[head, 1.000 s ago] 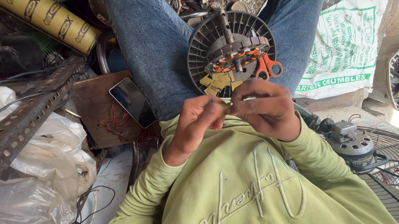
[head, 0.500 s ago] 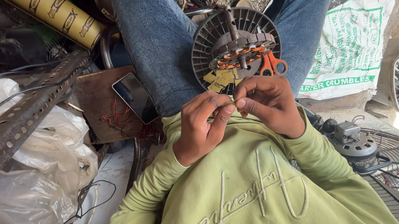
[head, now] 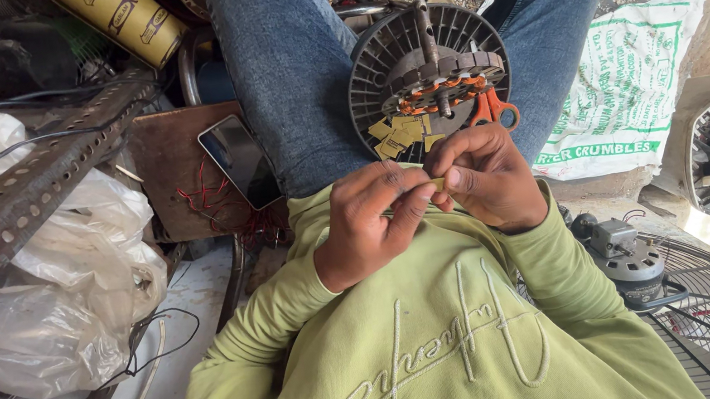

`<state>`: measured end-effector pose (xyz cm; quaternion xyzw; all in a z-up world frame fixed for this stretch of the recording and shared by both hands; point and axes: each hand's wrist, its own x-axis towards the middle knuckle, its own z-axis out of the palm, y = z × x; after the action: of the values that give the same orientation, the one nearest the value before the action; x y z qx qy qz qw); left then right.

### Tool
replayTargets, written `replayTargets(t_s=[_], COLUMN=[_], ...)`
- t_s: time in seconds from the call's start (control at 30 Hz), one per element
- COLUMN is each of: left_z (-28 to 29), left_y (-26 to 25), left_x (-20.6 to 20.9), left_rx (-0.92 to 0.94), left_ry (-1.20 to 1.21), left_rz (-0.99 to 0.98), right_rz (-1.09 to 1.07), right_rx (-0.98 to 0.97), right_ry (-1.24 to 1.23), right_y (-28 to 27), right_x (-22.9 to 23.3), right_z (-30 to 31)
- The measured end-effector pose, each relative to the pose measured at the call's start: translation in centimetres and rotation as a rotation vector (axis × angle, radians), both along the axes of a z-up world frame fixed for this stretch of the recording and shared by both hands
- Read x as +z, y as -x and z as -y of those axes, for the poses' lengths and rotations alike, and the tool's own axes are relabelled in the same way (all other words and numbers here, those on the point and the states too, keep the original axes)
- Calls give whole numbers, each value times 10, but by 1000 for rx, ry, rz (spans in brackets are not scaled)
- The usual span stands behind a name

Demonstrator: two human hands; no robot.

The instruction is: The person cuts small strips of yellow insulation paper and inserts them between the copper coils and the metal core of a fan motor by hand.

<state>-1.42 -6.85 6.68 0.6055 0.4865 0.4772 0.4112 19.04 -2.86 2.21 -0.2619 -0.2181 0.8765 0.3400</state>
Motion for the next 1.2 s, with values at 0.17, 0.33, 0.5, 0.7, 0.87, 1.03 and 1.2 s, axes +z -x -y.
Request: replayTargets(t_s=[0.17, 0.33, 0.5, 0.7, 0.87, 1.03, 1.2], left_z=[-1, 2, 3, 4, 3, 1, 5], left_y=[1, -3, -1, -1, 0, -5, -9], left_x=[2, 1, 1, 0, -1, 2, 3], left_rx=[-23, -18, -29, -29, -41, 6, 6], left_ry=[-67, -222, -233, -178, -29, 8, 25], left_rz=[-85, -156, -180, -115, -27, 77, 80], right_rz=[97, 121, 127, 219, 274, -11, -31], right_rx=[-47, -140, -140, -113, -130, -89, -30], right_ry=[-162, -185, -215, -266, -270, 3, -16], right_y=[0, 8, 10, 12, 13, 8, 6], right_x=[3, 11, 17, 27, 23, 11, 12], right_z=[7, 18, 17, 20, 25, 10, 8])
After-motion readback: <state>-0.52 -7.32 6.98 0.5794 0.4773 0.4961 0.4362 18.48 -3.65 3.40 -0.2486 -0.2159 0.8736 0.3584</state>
